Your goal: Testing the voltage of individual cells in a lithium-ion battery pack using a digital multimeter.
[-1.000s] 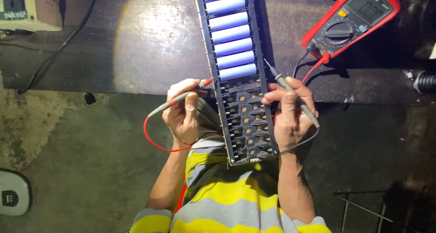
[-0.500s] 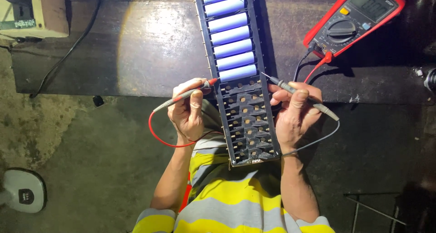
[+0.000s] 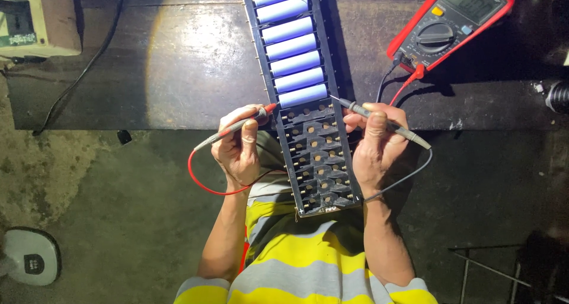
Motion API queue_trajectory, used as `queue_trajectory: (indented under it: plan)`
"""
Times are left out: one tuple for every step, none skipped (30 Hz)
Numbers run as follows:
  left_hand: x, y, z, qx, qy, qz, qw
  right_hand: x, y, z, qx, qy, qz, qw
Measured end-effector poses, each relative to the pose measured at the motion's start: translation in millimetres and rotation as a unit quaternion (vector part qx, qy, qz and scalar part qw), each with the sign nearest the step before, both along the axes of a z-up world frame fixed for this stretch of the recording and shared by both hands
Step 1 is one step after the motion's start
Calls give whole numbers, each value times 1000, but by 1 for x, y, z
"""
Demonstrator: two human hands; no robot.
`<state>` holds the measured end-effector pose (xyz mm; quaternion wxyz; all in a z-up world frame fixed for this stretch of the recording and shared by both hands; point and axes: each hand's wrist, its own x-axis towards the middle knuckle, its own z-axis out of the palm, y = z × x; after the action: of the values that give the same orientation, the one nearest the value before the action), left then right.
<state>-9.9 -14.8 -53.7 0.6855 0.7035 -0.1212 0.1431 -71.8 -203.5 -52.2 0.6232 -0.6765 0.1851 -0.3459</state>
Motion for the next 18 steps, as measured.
queue_trajectory:
  plan:
    - [0,1,2,-1,1,-3,1000,0,-1,-1,-10,5,7,1000]
    - [0,0,3,-1,1,0,1000,0,-1,-2,-11,5,9,1000]
    - [-1,0,3,-13,5,-1,1000,1,-1,-3,-12,1,7,1000]
    - [-1,-1,3,-25,10,-4,1000,1,-1,-4,-14,-2,3,1000]
    - [-1,1,4,-25,10,-3,1000,2,-1,-2,-14,-1,4,1000]
    - [-1,2,5,-19,6,-6,1000,3,-2,-1,-18,3,7,1000]
    - [-1,2,5,-13,2,-9,1000,3,-2,1,-22,8,11,1000]
    - [-1,2,5,-13,2,-10,1000,3,-2,2,-22,9,10,1000]
    - [-1,1,6,-20,4,-14,1000,3,-1,3,-27,11,13,999]
    - [0,1,6,-26,5,-18,999,3,-1,3,-32,13,15,999]
    - [0,1,5,-27,6,-18,999,3,-1,3,-32,14,14,999]
    - [1,2,4,-28,4,-22,999,3,-1,3,-39,14,17,999]
    - [1,3,3,-29,1,-26,999,3,-2,2,-45,15,19,999]
    - [1,4,3,-30,2,-25,999,2,-3,2,-46,15,19,999]
    - [0,4,3,-30,5,-26,999,1,-3,2,-44,22,25,999]
    - [0,4,3,-30,9,-28,999,0,-4,3,-42,30,29,998]
    - [0,4,4,-32,10,-29,999,1,-2,5,-43,30,28,998]
    - [0,3,5,-39,11,-26,999,1,-1,8,-35,43,18,998]
